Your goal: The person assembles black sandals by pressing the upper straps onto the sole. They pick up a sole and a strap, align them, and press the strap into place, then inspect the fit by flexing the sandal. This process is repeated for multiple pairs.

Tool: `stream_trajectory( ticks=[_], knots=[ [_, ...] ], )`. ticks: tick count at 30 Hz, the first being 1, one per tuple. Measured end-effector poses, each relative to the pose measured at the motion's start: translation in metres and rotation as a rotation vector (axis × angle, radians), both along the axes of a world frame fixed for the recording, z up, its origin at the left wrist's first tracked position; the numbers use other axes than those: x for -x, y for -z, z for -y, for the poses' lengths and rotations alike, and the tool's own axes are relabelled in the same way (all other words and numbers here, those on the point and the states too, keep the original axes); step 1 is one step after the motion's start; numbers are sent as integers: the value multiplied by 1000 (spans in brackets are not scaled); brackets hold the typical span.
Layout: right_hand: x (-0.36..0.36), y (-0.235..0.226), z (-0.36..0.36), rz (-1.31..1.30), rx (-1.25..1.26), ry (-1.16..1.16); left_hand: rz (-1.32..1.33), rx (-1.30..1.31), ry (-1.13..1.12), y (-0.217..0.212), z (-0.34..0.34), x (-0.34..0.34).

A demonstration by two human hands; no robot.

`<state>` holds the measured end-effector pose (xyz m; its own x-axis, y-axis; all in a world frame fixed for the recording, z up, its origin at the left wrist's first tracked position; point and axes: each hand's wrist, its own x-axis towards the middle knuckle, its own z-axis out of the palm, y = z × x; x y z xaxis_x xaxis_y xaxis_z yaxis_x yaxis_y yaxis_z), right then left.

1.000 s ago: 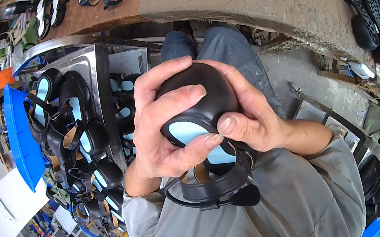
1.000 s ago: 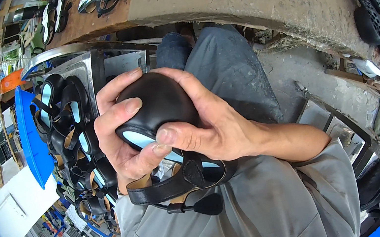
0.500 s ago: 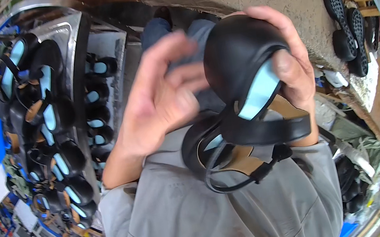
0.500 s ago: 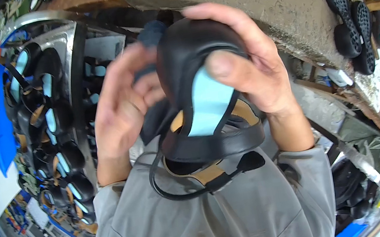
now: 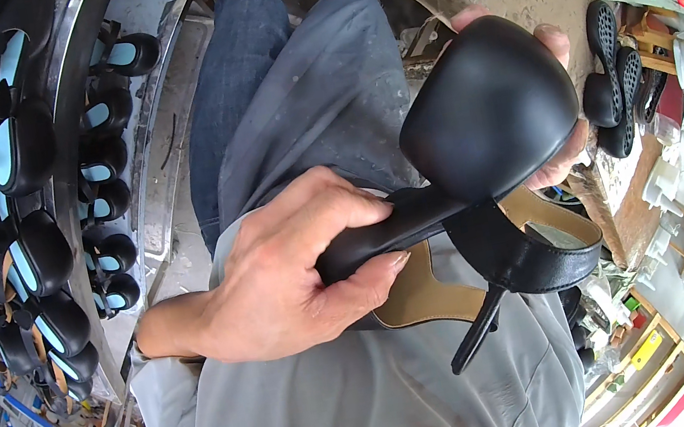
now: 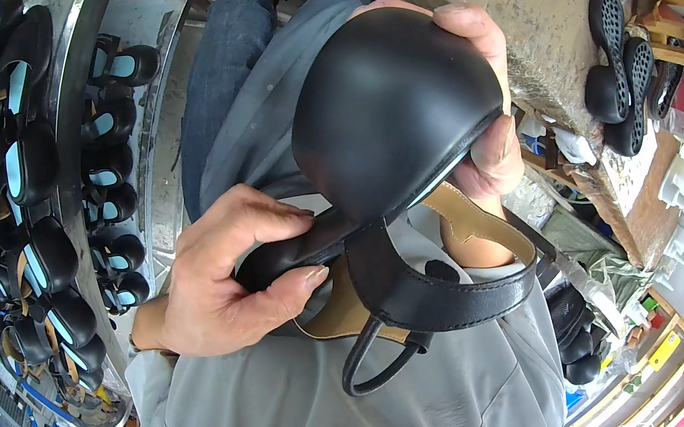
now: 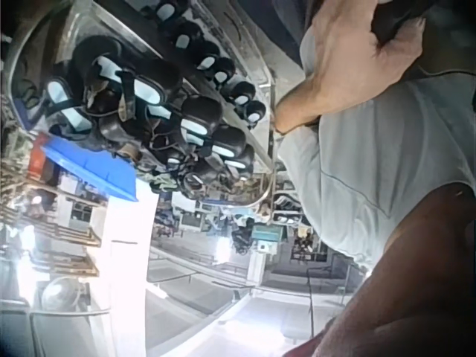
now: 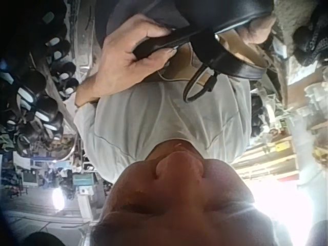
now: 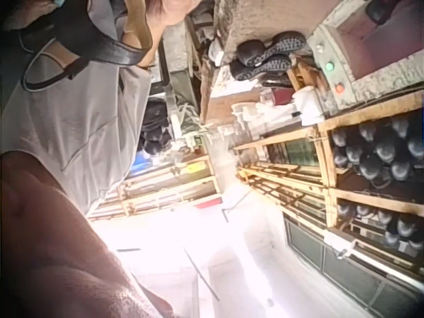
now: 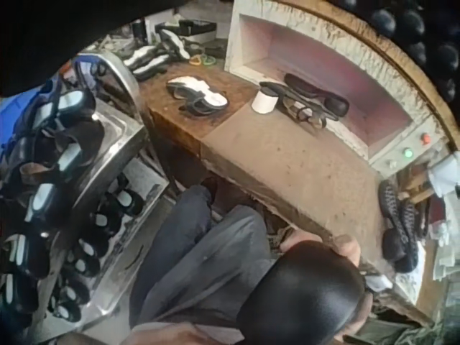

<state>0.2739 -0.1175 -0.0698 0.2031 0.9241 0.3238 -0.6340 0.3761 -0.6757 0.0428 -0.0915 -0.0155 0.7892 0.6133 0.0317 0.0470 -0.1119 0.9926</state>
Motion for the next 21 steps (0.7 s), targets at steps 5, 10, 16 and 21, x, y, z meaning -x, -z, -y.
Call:
stream_trajectory(
  ticks=[5,10,16,21],
  knots=[
    [-1,-11,5,114,94,29,24,-133,-60,-2,5,-3],
    [7,-29,8,300,148,103,45,-404,-78,-10,4,-19],
    [15,-41,9,319,205,214,55,-602,-160,-19,0,-32],
    [9,-39,9,472,200,208,51,-579,-74,-23,-8,-30]
  ],
)
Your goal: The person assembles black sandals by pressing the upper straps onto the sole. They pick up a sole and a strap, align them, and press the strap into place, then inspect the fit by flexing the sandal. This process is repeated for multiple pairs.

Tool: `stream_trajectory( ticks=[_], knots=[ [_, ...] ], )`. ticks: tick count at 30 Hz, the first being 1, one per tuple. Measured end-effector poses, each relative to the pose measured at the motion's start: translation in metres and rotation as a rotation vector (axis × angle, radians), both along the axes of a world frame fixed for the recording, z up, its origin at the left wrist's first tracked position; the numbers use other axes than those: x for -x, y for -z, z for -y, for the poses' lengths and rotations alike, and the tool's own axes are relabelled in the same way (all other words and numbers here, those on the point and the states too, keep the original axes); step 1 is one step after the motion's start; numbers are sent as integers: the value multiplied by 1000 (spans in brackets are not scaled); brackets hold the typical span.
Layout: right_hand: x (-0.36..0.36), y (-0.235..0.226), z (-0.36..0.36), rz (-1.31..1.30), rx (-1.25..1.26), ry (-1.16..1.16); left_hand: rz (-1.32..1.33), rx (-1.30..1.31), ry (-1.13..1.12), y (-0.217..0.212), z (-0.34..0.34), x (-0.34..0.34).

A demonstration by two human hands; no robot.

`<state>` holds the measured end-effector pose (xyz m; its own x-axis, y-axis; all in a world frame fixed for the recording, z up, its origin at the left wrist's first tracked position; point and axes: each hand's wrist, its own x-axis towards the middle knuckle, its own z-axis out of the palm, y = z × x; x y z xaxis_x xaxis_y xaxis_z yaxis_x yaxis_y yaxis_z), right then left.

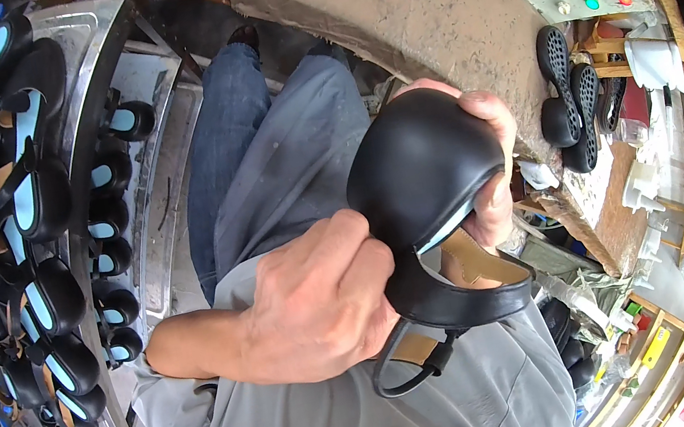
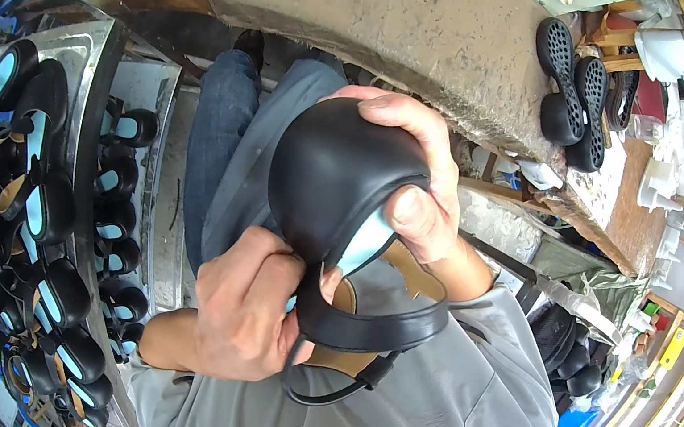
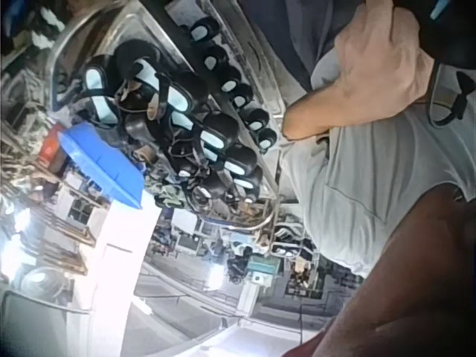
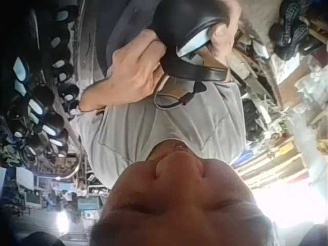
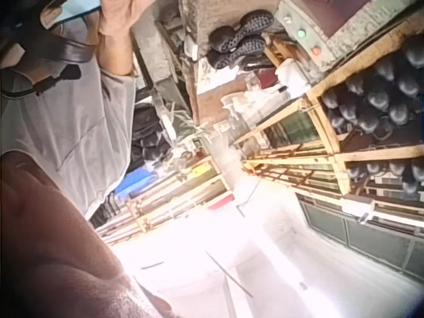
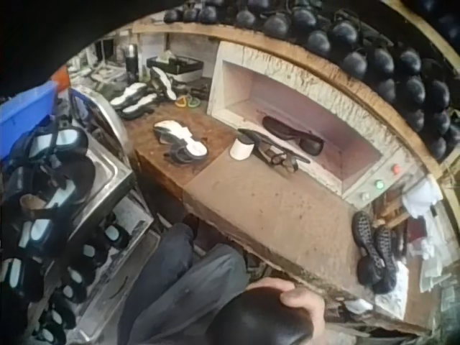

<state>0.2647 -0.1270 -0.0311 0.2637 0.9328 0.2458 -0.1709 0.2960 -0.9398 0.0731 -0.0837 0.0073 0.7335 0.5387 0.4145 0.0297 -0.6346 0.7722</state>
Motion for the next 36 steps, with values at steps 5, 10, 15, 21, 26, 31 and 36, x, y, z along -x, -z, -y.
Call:
stream_trajectory(
  ticks=[5,10,15,21,26,31,36],
  knots=[
    [3,-24,-11,235,325,50,-325,667,-26,21,-24,3],
    [11,-9,-36,133,343,-48,94,1313,140,51,-22,13],
    [37,13,-12,-477,187,-341,391,1561,427,46,-33,24],
    [44,24,5,-617,203,-655,271,1610,423,42,-30,29],
    [39,28,9,-577,405,-672,156,1525,261,40,-27,28],
    [47,19,0,-672,387,-597,28,1443,105,37,-20,27],
    [43,19,-2,-670,411,-587,120,1474,99,45,-21,28]
  ],
)
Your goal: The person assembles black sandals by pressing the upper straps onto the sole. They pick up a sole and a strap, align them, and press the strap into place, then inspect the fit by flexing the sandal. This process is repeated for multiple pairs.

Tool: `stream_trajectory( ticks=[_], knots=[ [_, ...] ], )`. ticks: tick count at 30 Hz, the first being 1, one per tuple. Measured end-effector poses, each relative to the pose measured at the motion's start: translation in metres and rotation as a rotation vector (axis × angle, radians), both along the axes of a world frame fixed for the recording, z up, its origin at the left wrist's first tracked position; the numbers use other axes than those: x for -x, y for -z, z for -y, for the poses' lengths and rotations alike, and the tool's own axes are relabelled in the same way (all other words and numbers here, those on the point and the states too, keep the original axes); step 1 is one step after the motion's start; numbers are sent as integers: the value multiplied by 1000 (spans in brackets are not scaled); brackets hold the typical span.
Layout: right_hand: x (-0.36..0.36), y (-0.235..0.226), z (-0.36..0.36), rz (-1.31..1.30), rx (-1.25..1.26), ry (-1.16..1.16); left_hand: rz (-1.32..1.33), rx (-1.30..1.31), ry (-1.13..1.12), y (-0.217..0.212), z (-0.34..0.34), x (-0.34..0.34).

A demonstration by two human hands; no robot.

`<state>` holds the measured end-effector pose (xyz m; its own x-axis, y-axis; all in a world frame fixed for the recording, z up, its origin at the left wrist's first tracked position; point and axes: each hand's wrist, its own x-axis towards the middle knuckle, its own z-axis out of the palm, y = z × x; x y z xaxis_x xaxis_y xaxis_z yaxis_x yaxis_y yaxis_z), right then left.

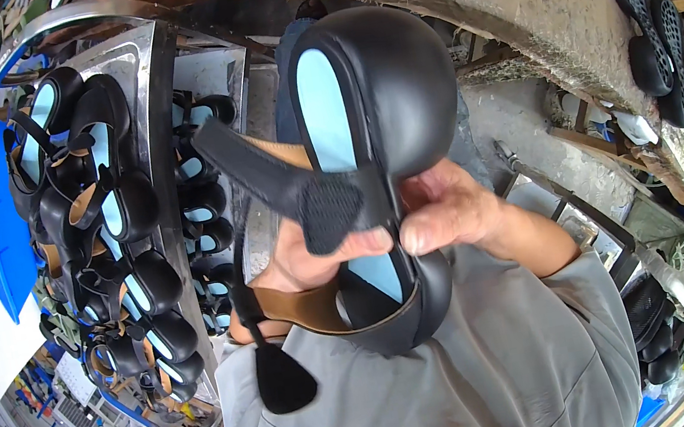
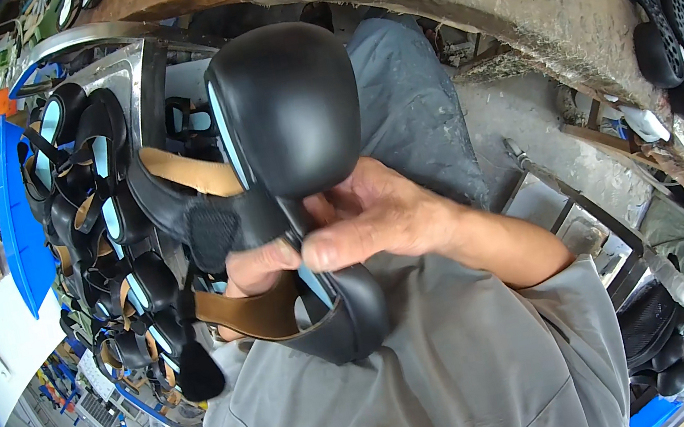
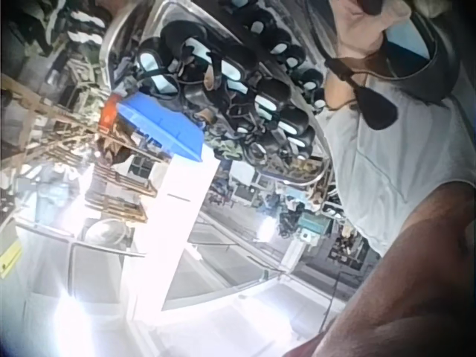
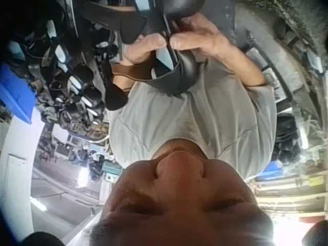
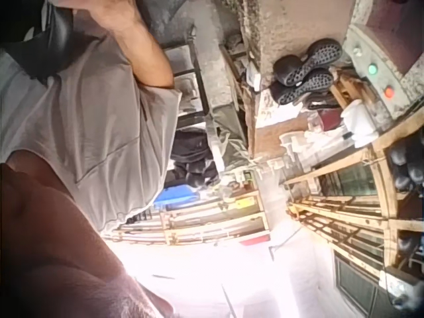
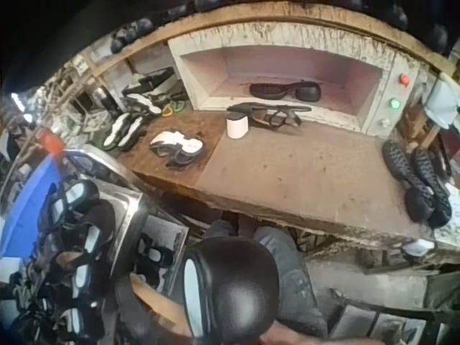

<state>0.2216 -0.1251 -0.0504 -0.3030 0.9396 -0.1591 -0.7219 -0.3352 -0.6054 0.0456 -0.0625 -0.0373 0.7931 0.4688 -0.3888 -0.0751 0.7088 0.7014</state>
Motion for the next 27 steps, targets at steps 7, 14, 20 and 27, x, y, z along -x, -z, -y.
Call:
stream_trajectory(
  ticks=[7,14,20,27],
  knots=[
    [-10,3,1,-49,20,-151,20,-6,-23,6,5,-9],
    [-17,16,11,-56,135,-312,124,-4,-5,1,-2,-10],
    [-8,15,14,-93,53,-271,97,30,46,-4,-2,-9],
    [-11,-8,7,-127,67,-281,91,-131,154,-18,-7,-11]
  ],
)
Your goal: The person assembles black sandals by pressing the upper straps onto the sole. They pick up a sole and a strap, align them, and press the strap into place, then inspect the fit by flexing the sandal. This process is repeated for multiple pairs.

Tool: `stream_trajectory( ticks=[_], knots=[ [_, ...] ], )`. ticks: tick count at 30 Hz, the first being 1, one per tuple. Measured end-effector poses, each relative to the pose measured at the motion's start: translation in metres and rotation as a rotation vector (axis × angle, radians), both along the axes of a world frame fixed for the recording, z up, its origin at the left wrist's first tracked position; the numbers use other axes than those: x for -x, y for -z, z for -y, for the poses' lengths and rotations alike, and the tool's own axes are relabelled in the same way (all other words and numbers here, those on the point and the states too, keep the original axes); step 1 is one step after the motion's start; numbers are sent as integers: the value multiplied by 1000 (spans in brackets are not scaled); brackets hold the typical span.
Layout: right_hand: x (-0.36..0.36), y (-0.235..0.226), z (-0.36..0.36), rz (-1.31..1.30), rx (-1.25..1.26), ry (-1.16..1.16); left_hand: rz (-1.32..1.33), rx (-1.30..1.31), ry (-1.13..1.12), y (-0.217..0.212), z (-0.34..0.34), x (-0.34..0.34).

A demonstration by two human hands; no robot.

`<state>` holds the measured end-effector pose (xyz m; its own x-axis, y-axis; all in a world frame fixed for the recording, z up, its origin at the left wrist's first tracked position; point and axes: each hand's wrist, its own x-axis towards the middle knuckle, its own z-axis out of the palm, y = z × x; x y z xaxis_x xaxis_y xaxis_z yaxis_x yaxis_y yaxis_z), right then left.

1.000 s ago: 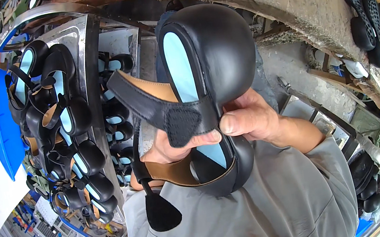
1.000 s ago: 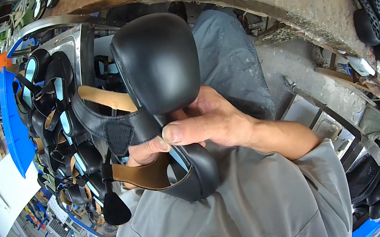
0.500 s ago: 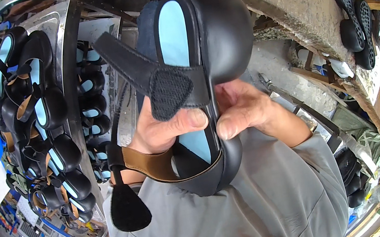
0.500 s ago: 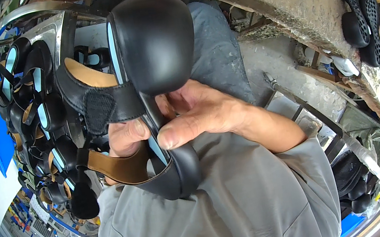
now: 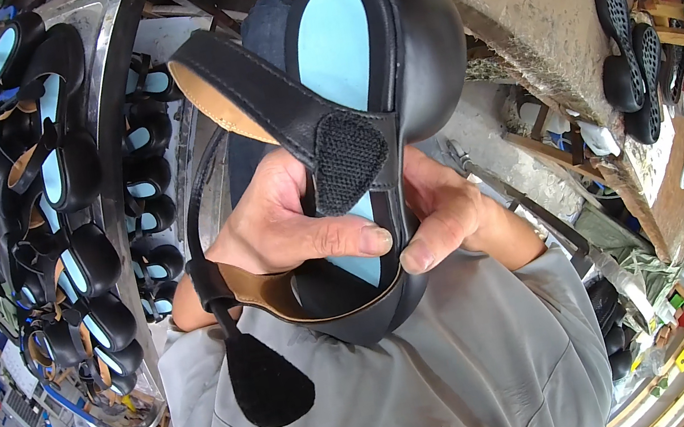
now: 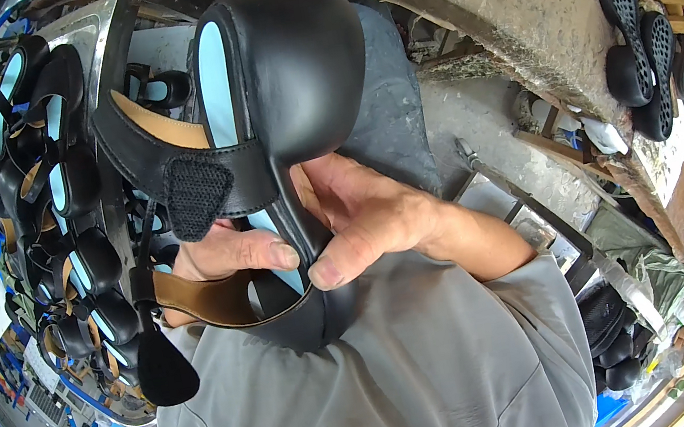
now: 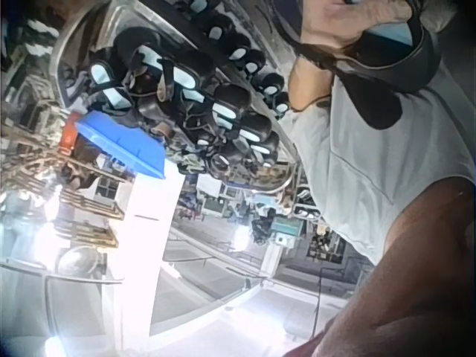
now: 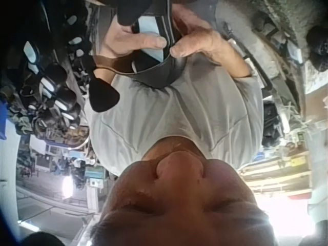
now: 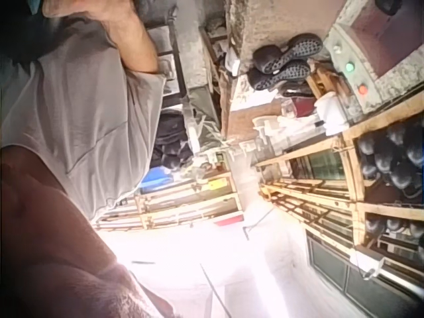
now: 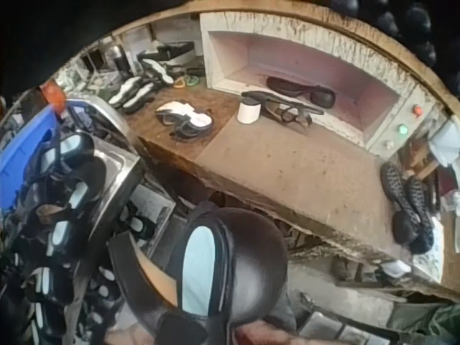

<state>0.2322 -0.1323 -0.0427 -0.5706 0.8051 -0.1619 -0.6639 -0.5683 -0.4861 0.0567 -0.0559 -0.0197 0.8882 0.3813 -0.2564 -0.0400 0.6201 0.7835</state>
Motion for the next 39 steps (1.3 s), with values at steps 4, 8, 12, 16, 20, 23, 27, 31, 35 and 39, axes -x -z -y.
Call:
stream_trajectory(
  ticks=[4,8,12,16,20,23,27,31,35,39],
  knots=[
    [8,-3,7,-24,11,163,32,-24,7,-5,-2,-3],
    [7,2,4,4,-28,161,13,-26,13,-14,-5,-6],
    [9,3,20,78,179,236,4,5,-21,-21,-4,-7],
    [1,28,11,-38,-34,47,4,77,80,-10,-4,-3],
    [3,2,0,-4,-39,78,26,12,11,-15,-3,-4],
    [6,6,3,-13,-1,182,49,-138,-31,-16,-1,-2],
    [9,17,-3,-36,0,385,61,-140,-69,-8,4,0],
    [20,-8,-12,32,-43,524,149,-416,-137,4,0,-6],
    [-4,8,-29,-3,-99,628,-181,-404,-109,-23,-5,-15],
    [-34,-2,-45,318,-467,715,-232,-716,-70,-28,0,-17]
  ],
)
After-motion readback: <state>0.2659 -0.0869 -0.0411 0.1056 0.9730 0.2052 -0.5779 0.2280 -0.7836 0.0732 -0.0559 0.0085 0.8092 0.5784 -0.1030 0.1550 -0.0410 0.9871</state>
